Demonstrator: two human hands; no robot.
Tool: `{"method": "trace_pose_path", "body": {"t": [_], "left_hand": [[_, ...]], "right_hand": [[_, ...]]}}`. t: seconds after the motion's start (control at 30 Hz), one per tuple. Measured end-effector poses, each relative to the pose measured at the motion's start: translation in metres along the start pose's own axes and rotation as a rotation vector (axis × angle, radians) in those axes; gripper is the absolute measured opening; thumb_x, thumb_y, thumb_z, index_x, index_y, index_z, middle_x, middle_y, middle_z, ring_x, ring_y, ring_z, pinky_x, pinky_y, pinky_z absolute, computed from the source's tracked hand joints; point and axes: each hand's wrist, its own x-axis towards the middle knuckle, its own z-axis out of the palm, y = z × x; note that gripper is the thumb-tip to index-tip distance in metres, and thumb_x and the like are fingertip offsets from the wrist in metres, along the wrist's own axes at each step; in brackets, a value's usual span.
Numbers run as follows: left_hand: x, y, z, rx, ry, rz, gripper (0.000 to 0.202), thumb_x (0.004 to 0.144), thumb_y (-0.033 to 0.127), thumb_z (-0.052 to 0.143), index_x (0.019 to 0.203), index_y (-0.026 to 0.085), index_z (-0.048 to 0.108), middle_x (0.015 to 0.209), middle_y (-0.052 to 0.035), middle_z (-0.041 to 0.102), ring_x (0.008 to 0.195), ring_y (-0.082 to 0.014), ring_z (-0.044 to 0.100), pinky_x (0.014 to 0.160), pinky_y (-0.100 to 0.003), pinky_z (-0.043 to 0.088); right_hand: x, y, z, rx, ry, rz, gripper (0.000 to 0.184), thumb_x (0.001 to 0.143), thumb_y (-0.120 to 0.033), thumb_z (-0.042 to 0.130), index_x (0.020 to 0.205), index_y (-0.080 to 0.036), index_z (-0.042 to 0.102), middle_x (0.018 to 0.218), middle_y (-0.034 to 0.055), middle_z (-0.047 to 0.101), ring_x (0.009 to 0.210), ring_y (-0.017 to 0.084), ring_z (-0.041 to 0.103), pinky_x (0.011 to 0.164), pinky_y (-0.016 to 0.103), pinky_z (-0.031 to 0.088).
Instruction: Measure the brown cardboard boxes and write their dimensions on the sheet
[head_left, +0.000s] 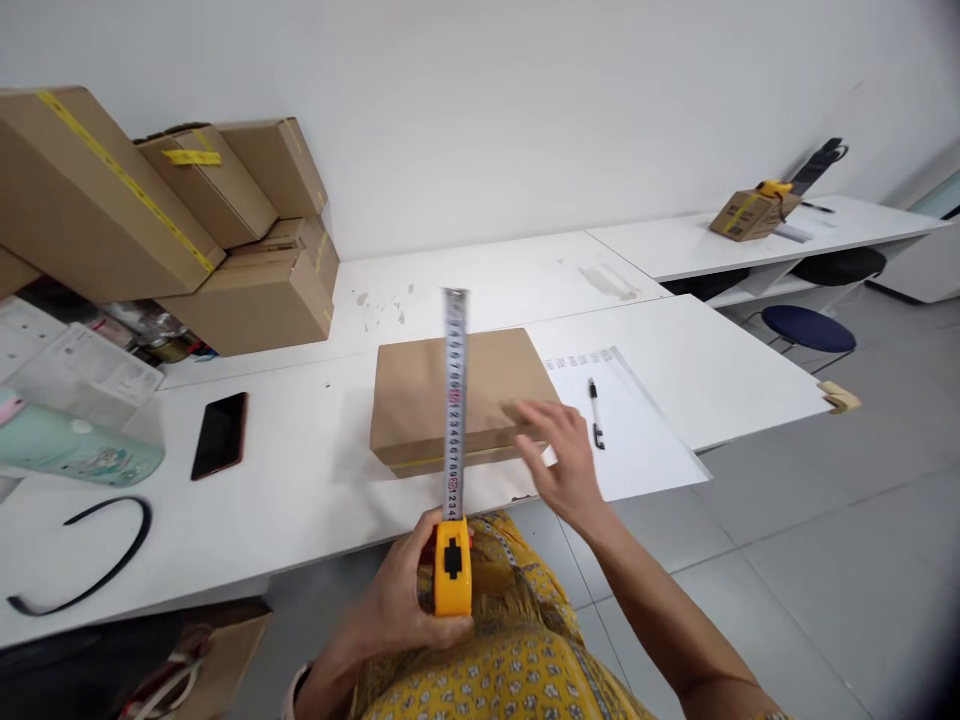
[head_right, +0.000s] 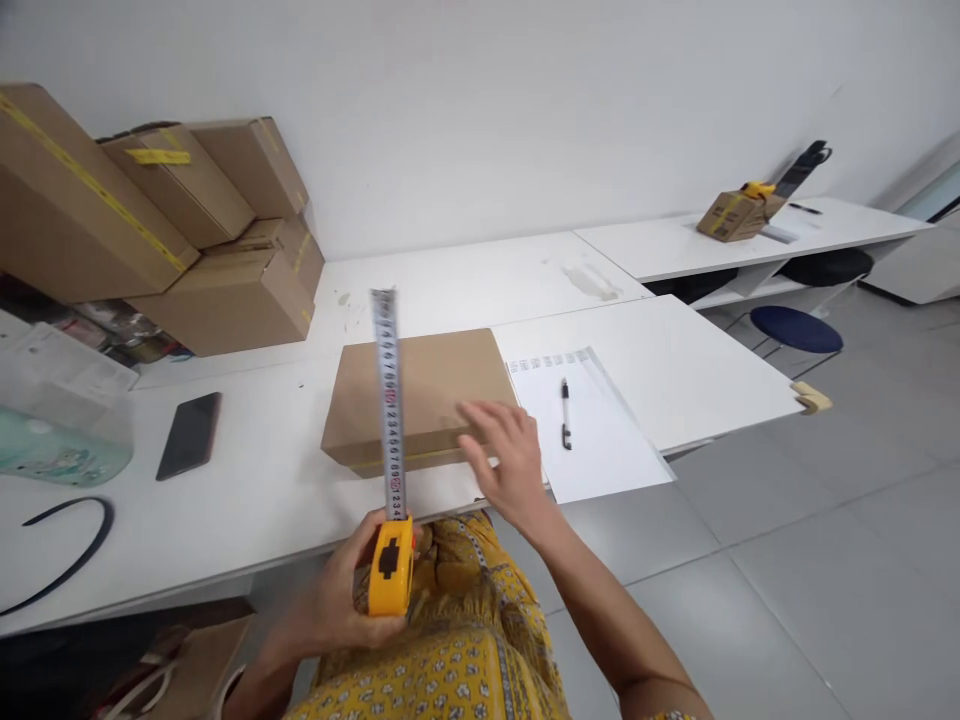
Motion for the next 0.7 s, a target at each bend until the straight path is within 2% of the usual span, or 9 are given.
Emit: {"method": "trace_pose_path", "body": {"t": [0.1, 0.13, 0.17, 0.27, 0.33, 0.47, 0.53, 0.63, 0.7], "left_hand": [[0.007, -0.008, 0.004, 0.294, -0.051, 0.051, 0.087, 0.060, 0.027, 0.081, 0.140, 0.025, 0.048, 0.130, -0.0102, 0.065, 0.117, -0.0335, 0.061, 0.104, -0.045, 0.048], [0.009, -0.009, 0.005, 0.361, -0.079, 0.083, 0.086, 0.061, 0.028, 0.081, 0.141, 0.025, 0.048, 0.134, -0.0110, 0.063, 0.122, -0.0354, 0.059, 0.107, -0.047, 0.045], [0.010, -0.011, 0.006, 0.410, -0.112, 0.108, 0.086, 0.063, 0.029, 0.080, 0.142, 0.025, 0.048, 0.138, -0.0117, 0.061, 0.125, -0.0368, 0.057, 0.109, -0.048, 0.044], [0.011, -0.012, 0.010, 0.473, -0.160, 0.101, 0.088, 0.067, 0.031, 0.079, 0.147, 0.026, 0.044, 0.145, -0.0125, 0.057, 0.130, -0.0383, 0.055, 0.110, -0.050, 0.042], [0.009, -0.013, 0.013, 0.437, -0.112, 0.053, 0.093, 0.068, 0.028, 0.078, 0.152, 0.028, 0.037, 0.147, -0.0118, 0.056, 0.130, -0.0369, 0.055, 0.110, -0.051, 0.042], [0.001, -0.018, 0.020, 0.228, 0.098, -0.021, 0.101, 0.069, 0.025, 0.079, 0.157, 0.028, 0.028, 0.150, -0.0132, 0.051, 0.133, -0.0351, 0.052, 0.111, -0.051, 0.042], [-0.005, -0.021, 0.023, 0.135, 0.153, -0.027, 0.101, 0.069, 0.025, 0.079, 0.156, 0.027, 0.029, 0.151, -0.0146, 0.049, 0.135, -0.0359, 0.050, 0.111, -0.051, 0.042], [-0.015, -0.023, 0.026, 0.088, 0.165, -0.003, 0.100, 0.066, 0.026, 0.081, 0.154, 0.029, 0.032, 0.150, -0.0143, 0.050, 0.136, -0.0375, 0.049, 0.114, -0.053, 0.039], [-0.022, -0.022, 0.022, 0.082, 0.197, 0.002, 0.100, 0.066, 0.030, 0.082, 0.153, 0.032, 0.032, 0.150, -0.0132, 0.051, 0.135, -0.0379, 0.051, 0.114, -0.054, 0.039]], "right_hand": [[0.008, 0.000, -0.029, 0.434, 0.147, 0.229, 0.050, 0.103, -0.048, 0.037, 0.149, -0.031, 0.044, 0.121, 0.0097, 0.069, 0.079, 0.020, 0.064, 0.070, 0.041, 0.054], [0.012, 0.000, -0.039, 0.544, 0.176, 0.277, 0.051, 0.102, -0.051, 0.038, 0.148, -0.030, 0.046, 0.115, 0.0096, 0.071, 0.068, 0.017, 0.061, 0.061, 0.037, 0.052], [0.014, -0.001, -0.046, 0.623, 0.206, 0.313, 0.050, 0.100, -0.054, 0.042, 0.141, -0.028, 0.053, 0.105, 0.0086, 0.072, 0.059, 0.015, 0.056, 0.053, 0.033, 0.049], [0.011, -0.003, -0.057, 0.730, 0.300, 0.367, 0.029, 0.096, -0.049, 0.058, 0.100, -0.023, 0.071, 0.075, 0.0026, 0.067, 0.046, 0.009, 0.047, 0.041, 0.026, 0.041], [0.000, -0.007, -0.053, 0.761, 0.292, 0.332, 0.023, 0.097, -0.040, 0.060, 0.087, -0.023, 0.071, 0.072, 0.0013, 0.067, 0.046, 0.009, 0.050, 0.040, 0.025, 0.042], [-0.034, -0.028, -0.024, 0.700, -0.002, 0.123, 0.017, 0.099, -0.024, 0.056, 0.097, -0.026, 0.073, 0.080, 0.0015, 0.072, 0.058, 0.013, 0.064, 0.047, 0.028, 0.055], [-0.051, -0.040, -0.006, 0.589, -0.081, -0.013, 0.020, 0.099, -0.019, 0.054, 0.103, -0.025, 0.072, 0.087, 0.0035, 0.074, 0.070, 0.016, 0.070, 0.055, 0.030, 0.059], [-0.070, -0.042, 0.012, 0.425, -0.075, -0.162, 0.014, 0.097, -0.018, 0.057, 0.098, -0.023, 0.069, 0.088, 0.0059, 0.075, 0.074, 0.018, 0.072, 0.057, 0.030, 0.058], [-0.072, -0.025, 0.012, 0.317, 0.014, -0.123, 0.015, 0.097, -0.022, 0.057, 0.084, -0.024, 0.065, 0.073, 0.0026, 0.071, 0.060, 0.016, 0.067, 0.050, 0.028, 0.052]]}}
